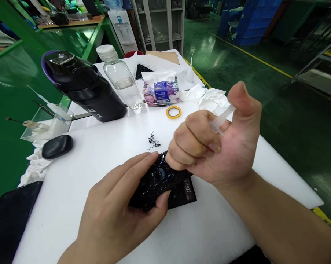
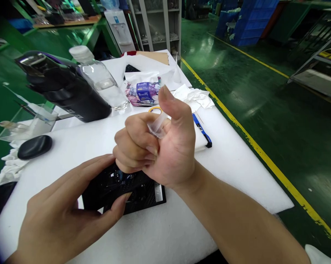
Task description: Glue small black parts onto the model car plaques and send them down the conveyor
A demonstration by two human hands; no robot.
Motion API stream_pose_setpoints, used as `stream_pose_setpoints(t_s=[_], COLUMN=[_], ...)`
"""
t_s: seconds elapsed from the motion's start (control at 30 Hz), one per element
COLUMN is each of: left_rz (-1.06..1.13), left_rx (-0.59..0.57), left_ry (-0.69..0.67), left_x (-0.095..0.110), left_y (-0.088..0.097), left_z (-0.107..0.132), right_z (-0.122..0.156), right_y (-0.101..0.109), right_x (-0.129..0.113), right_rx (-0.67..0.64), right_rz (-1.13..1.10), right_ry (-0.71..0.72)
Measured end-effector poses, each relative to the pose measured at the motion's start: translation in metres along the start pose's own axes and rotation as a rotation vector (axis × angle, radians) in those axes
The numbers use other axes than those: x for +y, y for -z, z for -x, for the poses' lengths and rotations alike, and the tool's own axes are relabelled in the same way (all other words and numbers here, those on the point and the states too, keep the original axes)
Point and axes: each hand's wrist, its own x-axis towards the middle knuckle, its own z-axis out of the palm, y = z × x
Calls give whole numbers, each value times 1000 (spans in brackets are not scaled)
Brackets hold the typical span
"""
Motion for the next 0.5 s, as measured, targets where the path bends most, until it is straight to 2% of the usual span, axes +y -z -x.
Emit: stream_pose_setpoints(t_s=[0.33, 0.5], left_rz=[15, -132], left_rx=[8, -30], left_ry=[-22, -56], left_x=[-3, -8], left_y=[-2, -5], left_z=[2, -2], right_z=[-1, 3], right_y=[-3, -10], right_x=[1, 8], right_rx=[35, 35], right_rz=[59, 380], right_ry=[8, -16])
